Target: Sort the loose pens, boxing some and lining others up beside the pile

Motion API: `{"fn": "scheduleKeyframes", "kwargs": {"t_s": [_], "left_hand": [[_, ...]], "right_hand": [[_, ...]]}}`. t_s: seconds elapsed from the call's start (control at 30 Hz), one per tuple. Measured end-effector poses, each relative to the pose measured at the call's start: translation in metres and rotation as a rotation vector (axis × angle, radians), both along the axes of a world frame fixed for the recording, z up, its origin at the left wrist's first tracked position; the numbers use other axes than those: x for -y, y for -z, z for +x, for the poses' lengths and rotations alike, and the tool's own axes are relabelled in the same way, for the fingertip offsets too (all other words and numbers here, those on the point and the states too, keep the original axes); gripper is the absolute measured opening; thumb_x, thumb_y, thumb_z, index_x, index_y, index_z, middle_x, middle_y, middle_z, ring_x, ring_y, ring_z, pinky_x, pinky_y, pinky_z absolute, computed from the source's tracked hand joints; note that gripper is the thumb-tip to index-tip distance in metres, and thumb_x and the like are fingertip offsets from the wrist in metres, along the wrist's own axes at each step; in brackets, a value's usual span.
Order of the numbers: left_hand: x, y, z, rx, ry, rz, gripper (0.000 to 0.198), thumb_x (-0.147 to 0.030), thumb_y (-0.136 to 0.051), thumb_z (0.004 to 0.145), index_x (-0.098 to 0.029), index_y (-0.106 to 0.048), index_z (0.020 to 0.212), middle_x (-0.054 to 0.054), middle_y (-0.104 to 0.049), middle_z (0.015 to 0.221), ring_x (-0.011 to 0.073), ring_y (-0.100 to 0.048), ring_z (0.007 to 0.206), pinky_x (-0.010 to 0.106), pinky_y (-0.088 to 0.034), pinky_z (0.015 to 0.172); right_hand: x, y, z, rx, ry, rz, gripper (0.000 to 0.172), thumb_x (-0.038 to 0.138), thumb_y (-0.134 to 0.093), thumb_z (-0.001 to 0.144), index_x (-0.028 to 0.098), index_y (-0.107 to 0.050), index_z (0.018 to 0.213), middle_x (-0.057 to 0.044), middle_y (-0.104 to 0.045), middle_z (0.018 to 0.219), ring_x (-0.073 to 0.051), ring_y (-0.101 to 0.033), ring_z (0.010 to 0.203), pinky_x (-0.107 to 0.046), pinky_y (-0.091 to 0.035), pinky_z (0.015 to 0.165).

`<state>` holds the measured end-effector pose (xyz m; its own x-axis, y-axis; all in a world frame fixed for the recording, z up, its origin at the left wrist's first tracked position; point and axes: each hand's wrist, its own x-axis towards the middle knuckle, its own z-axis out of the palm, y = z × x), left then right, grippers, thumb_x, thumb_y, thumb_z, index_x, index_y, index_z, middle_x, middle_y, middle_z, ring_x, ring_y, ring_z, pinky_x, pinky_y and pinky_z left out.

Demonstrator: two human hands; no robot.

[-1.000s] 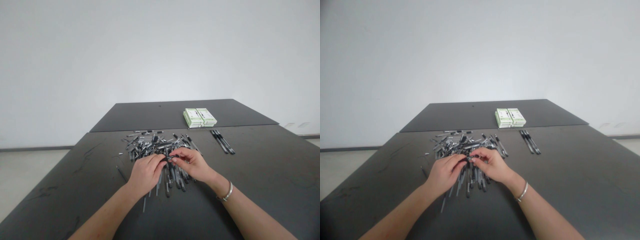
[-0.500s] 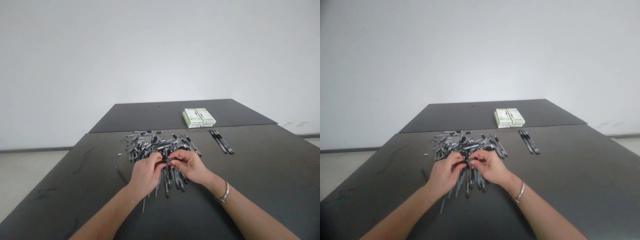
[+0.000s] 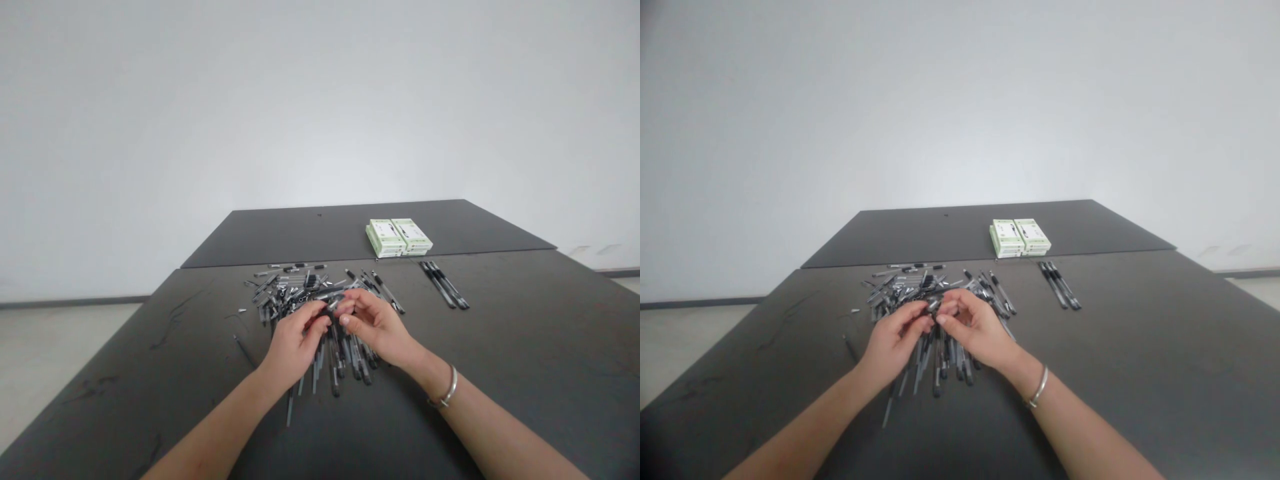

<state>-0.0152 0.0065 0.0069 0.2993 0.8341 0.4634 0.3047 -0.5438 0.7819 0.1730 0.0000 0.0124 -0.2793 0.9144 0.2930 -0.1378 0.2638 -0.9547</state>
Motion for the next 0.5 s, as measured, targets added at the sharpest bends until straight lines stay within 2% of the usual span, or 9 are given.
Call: {"fn": "scheduleKeyframes", "kwargs": {"t_s": [0.03,0.1,0.2,0.3,0.37,0.43,0.5], "left_hand": [[-0.001,-0.003,0.002,0.14,0.048,-0.125,0.015,-0.028,-0.053,0.093,-0.019,-0.06,0.103,0.007,-0.074,0.095,0.0192,-0.072,0.084,0.035,-0.057,0.081],[-0.002,-0.007,0.005,0.45,0.114,-0.325,0.015,-0.033,-0.052,0.094,-0.019,-0.057,0.097,0.009,-0.074,0.098,0.0215,-0.072,0.093,0.041,-0.055,0.089],[-0.002,-0.011,0.009,0.703,0.144,-0.479,0.019,-0.039,-0.055,0.092,-0.021,-0.053,0.094,0.011,-0.073,0.108,0.026,-0.067,0.108,0.048,-0.051,0.095],[-0.001,-0.01,0.01,0.706,0.137,-0.516,0.022,-0.044,-0.057,0.091,-0.022,-0.052,0.094,0.011,-0.071,0.115,0.0271,-0.063,0.116,0.048,-0.05,0.095],[0.001,-0.01,0.011,0.688,0.144,-0.536,0.025,-0.046,-0.057,0.09,-0.022,-0.051,0.094,0.011,-0.071,0.116,0.0279,-0.063,0.115,0.046,-0.054,0.088],[0.003,-0.01,0.012,0.679,0.175,-0.576,0.026,-0.047,-0.058,0.089,-0.023,-0.051,0.097,0.012,-0.07,0.116,0.0289,-0.063,0.114,0.042,-0.057,0.079],[0.004,-0.01,0.013,0.669,0.212,-0.608,0.028,-0.045,-0.059,0.089,-0.022,-0.052,0.103,0.013,-0.07,0.117,0.0287,-0.063,0.113,0.04,-0.057,0.076]], "right_hand": [[0.001,-0.001,-0.002,-0.023,0.0,-0.004,0.029,0.036,-0.069,0.083,0.021,-0.059,0.106,-0.003,-0.063,0.088,-0.014,-0.06,0.079,-0.025,-0.049,0.068],[0.003,-0.004,-0.006,0.007,0.004,-0.011,0.026,0.037,-0.068,0.084,0.02,-0.059,0.101,-0.001,-0.06,0.084,-0.012,-0.056,0.072,-0.023,-0.047,0.063],[0.007,-0.005,-0.01,0.143,-0.025,-0.049,0.026,0.041,-0.059,0.09,0.019,-0.06,0.104,0.001,-0.059,0.076,-0.01,-0.051,0.061,-0.022,-0.043,0.056],[0.011,-0.004,-0.013,0.279,-0.075,-0.04,0.029,0.043,-0.049,0.095,0.018,-0.063,0.102,0.001,-0.06,0.073,-0.009,-0.045,0.054,-0.022,-0.037,0.051],[0.012,-0.003,-0.015,0.329,-0.097,-0.001,0.03,0.042,-0.048,0.096,0.017,-0.065,0.093,0.0,-0.061,0.074,-0.009,-0.043,0.054,-0.022,-0.035,0.051],[0.013,-0.003,-0.016,0.324,-0.116,0.011,0.029,0.041,-0.05,0.095,0.017,-0.064,0.086,0.001,-0.06,0.071,-0.009,-0.044,0.055,-0.022,-0.035,0.052],[0.012,-0.003,-0.015,0.301,-0.111,-0.009,0.027,0.04,-0.054,0.092,0.017,-0.062,0.082,0.002,-0.057,0.066,-0.009,-0.043,0.054,-0.022,-0.034,0.051]]}}
